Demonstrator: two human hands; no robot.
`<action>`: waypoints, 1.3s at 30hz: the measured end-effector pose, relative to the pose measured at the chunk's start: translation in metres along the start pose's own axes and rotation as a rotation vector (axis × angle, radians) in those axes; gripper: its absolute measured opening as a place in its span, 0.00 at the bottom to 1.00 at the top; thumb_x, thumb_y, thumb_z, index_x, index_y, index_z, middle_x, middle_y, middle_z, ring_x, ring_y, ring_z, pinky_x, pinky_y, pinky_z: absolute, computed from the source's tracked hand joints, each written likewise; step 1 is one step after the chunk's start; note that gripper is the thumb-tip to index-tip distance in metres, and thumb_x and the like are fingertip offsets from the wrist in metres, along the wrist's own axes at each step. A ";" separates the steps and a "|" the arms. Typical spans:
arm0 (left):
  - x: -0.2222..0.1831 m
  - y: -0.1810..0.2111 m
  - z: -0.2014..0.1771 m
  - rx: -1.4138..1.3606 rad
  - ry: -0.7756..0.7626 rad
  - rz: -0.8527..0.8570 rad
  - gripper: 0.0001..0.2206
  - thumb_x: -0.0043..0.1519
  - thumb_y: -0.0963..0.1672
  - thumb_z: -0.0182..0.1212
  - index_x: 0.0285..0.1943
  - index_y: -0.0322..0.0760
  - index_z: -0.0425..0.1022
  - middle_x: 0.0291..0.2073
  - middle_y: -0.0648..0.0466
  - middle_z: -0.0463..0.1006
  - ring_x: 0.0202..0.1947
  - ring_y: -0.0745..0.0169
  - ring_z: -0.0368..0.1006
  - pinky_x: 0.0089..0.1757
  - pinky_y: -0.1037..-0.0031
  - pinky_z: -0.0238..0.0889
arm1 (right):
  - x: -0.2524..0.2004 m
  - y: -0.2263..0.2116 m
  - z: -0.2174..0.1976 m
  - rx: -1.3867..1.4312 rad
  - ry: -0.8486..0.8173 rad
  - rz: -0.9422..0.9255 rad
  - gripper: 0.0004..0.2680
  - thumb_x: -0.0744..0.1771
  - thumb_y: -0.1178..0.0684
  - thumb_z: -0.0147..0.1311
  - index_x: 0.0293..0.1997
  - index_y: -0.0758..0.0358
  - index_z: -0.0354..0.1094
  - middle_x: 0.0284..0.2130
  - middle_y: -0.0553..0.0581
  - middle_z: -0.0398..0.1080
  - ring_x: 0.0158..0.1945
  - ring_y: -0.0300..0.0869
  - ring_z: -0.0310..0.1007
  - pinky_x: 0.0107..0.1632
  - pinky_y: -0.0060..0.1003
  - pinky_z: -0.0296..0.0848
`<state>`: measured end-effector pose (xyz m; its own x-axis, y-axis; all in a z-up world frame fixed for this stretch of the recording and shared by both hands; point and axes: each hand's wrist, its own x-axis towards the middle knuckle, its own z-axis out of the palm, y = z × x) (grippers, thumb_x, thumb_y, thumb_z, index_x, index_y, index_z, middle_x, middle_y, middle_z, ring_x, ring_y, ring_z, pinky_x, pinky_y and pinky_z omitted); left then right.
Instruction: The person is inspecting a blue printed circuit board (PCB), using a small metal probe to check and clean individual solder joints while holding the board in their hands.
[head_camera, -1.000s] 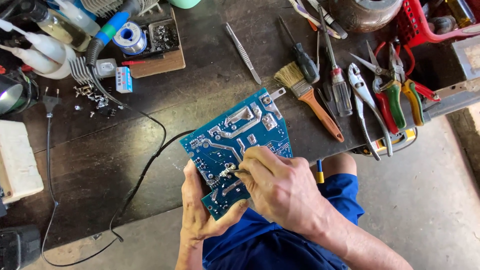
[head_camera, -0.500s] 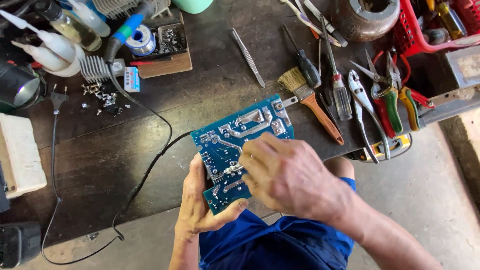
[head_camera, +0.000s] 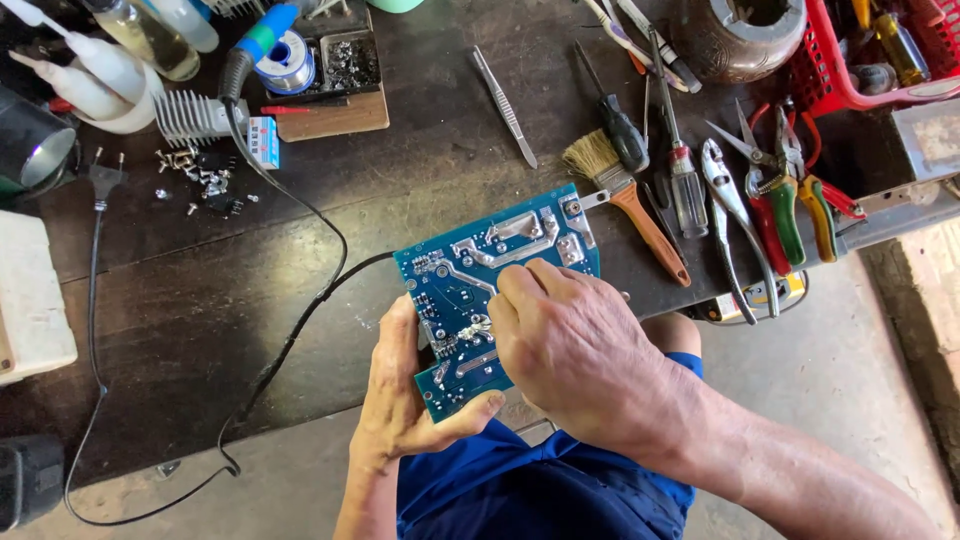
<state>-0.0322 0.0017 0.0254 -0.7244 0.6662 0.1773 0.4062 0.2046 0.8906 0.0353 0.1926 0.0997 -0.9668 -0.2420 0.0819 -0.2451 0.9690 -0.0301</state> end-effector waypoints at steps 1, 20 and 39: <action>0.000 0.000 0.000 0.009 0.005 0.017 0.40 0.45 0.55 0.69 0.63 0.31 0.59 0.48 0.50 0.70 0.46 0.57 0.69 0.48 0.65 0.69 | 0.001 -0.001 0.000 0.010 -0.030 0.007 0.12 0.63 0.69 0.48 0.22 0.56 0.57 0.24 0.54 0.58 0.25 0.44 0.57 0.20 0.41 0.59; -0.001 -0.004 0.002 0.063 0.044 0.061 0.41 0.44 0.56 0.69 0.63 0.29 0.60 0.51 0.48 0.70 0.50 0.52 0.68 0.53 0.62 0.65 | 0.030 0.033 -0.011 0.106 -0.068 -0.406 0.13 0.55 0.70 0.51 0.21 0.54 0.52 0.22 0.49 0.58 0.24 0.44 0.55 0.22 0.44 0.52; -0.002 -0.003 0.003 0.054 0.028 0.026 0.42 0.46 0.58 0.67 0.65 0.34 0.58 0.54 0.48 0.70 0.52 0.53 0.69 0.52 0.62 0.68 | -0.026 0.022 -0.002 -0.169 0.292 -0.179 0.14 0.73 0.44 0.39 0.40 0.62 0.69 0.39 0.55 0.69 0.27 0.35 0.63 0.26 0.29 0.57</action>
<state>-0.0303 0.0022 0.0213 -0.7281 0.6516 0.2125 0.4543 0.2266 0.8616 0.0554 0.2206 0.0990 -0.8423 -0.4079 0.3523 -0.3697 0.9129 0.1729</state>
